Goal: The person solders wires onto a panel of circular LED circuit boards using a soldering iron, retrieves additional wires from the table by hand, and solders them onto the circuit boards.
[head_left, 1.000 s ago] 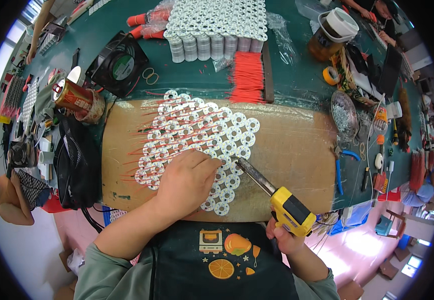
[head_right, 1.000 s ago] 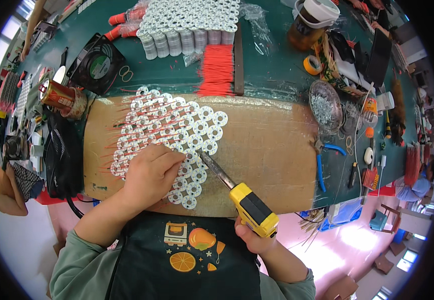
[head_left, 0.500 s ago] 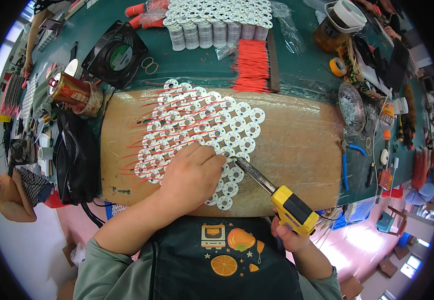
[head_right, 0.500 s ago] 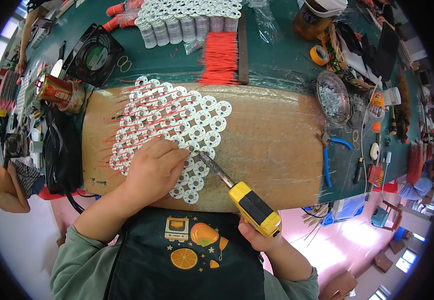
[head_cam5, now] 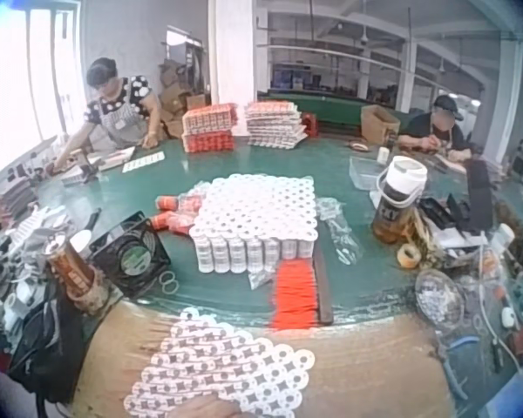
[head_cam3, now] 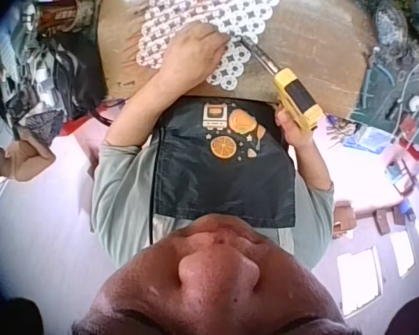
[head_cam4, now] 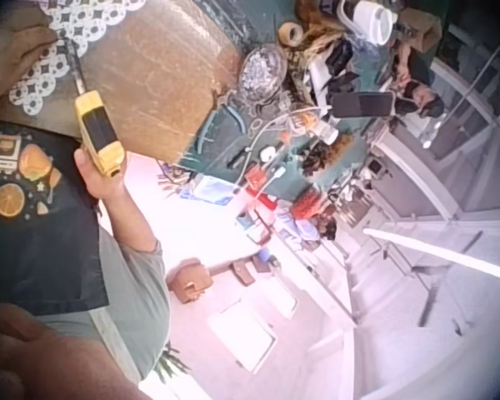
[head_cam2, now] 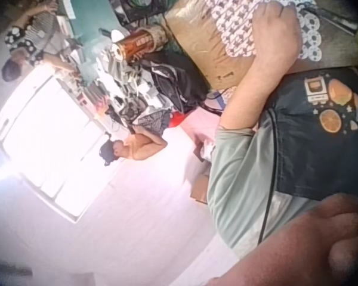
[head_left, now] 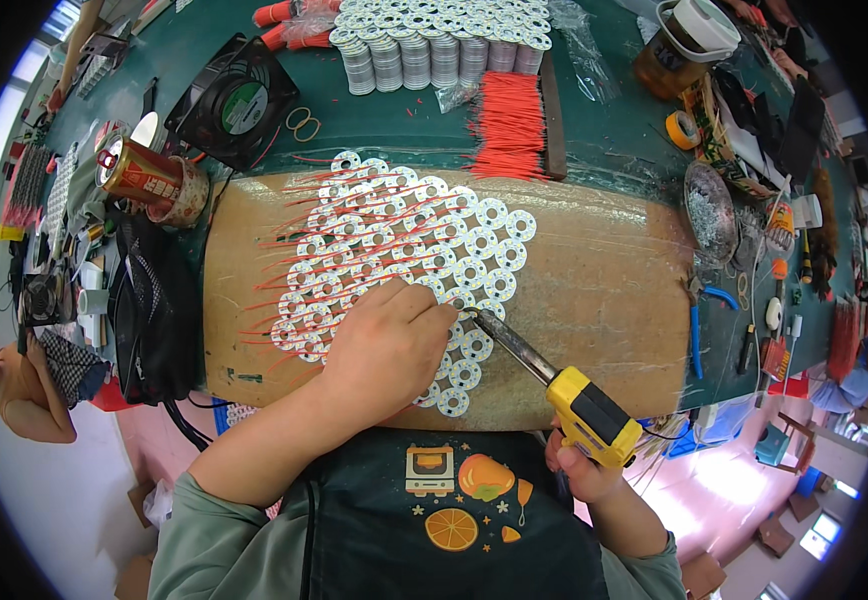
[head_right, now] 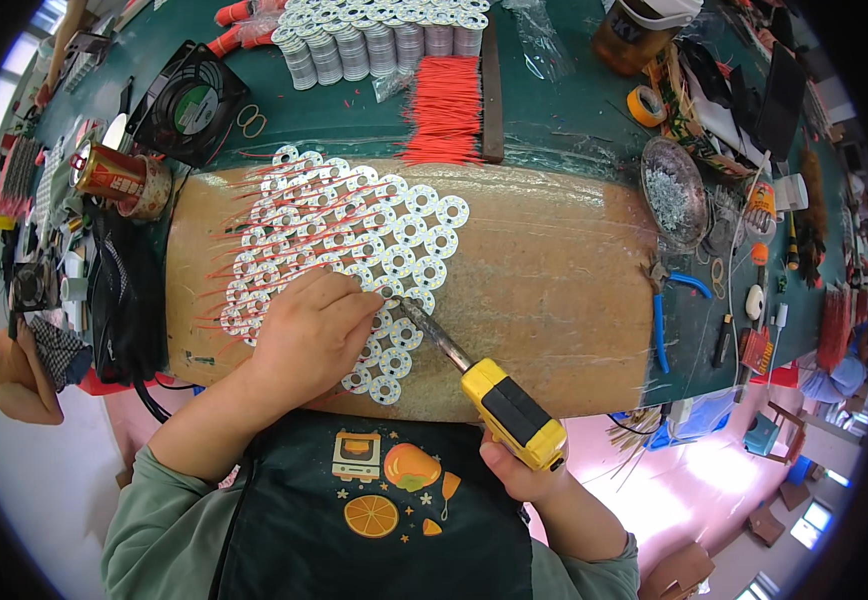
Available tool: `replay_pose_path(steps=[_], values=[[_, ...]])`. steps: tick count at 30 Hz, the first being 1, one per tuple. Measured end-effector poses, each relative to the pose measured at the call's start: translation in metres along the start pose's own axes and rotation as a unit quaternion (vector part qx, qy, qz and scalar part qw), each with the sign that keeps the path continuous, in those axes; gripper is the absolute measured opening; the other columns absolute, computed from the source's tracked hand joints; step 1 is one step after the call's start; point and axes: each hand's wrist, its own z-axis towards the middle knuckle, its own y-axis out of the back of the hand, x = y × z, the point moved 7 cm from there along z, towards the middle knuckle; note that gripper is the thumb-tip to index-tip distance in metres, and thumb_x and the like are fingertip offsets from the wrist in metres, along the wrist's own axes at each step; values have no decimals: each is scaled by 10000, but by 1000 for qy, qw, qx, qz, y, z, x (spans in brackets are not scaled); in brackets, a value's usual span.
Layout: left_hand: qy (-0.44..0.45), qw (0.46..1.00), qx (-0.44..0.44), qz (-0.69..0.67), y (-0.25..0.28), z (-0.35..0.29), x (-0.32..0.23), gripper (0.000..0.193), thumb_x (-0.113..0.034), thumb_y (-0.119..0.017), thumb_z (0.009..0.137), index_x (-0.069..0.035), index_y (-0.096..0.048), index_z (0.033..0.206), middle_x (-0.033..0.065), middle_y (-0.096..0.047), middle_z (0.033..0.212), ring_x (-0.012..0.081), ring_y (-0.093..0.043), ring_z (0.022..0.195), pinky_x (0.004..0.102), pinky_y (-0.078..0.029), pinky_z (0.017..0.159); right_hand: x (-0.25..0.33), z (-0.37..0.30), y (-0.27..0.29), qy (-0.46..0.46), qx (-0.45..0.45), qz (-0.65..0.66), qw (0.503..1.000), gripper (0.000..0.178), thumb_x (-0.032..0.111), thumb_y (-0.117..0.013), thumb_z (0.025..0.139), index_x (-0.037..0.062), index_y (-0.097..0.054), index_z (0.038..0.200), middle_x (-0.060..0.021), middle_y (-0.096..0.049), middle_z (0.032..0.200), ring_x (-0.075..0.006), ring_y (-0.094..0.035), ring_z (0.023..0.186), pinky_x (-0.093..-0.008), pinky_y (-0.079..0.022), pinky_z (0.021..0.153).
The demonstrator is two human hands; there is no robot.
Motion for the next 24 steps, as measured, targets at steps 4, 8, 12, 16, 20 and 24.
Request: replay_pose_path(steps=[4, 8, 12, 16, 20, 24], values=[[2, 1000, 3, 3, -1, -1, 0, 192, -22, -732, 720, -60, -696, 905, 82, -621, 844, 278, -621, 774, 388, -522, 691, -2, -1, 0, -1, 2, -7, 1000, 496, 236, -711, 864, -34, -496, 1220, -67, -535, 718, -154, -530, 590, -287, -457, 531], [5, 1000, 8, 2, -1, -1, 0, 193, -22, -732, 720, -60, -698, 907, 82, -622, 846, 277, -624, 782, 388, -524, 696, 6, 3, -3, 27, -8, -8, 1000, 523, 226, -696, 873, -48, -484, 1264, -74, -533, 716, -156, -527, 586, -288, -461, 531], [10, 1000, 6, 1, 0, -2, 0, 190, -21, -731, 721, -60, -698, 904, 83, -624, 846, 279, -626, 786, 387, -525, 698, 3, 0, -1, 20, 8, -12, 1000, 552, 224, -689, 878, -53, -467, 1301, -73, -531, 721, -156, -524, 584, -286, -458, 529], [10, 1000, 4, 2, -1, -2, 0, 185, -22, -731, 723, -59, -697, 901, 84, -625, 843, 281, -626, 785, 387, -525, 698, 8, 2, -1, -4, -10, 56, 998, 252, 142, -721, 882, 24, -628, 1083, -26, -636, 820, -125, -606, 727, -284, -491, 646], [7, 1000, 2, 1, 0, -1, 0, 179, -22, -730, 727, -60, -696, 898, 85, -624, 838, 283, -625, 782, 390, -526, 699, 10, 3, -3, 1, 3, 100, 995, 297, 180, -721, 891, 22, -606, 1115, -36, -624, 804, -131, -590, 696, -287, -489, 624], [8, 1000, 0, 1, 0, 0, 0, 174, -27, -729, 732, -60, -700, 900, 87, -624, 833, 284, -626, 783, 390, -525, 700, 15, 7, -6, -24, -23, 125, 992, 643, 296, -741, 839, -25, -473, 1327, -55, -516, 694, -154, -509, 564, -289, -446, 523]])
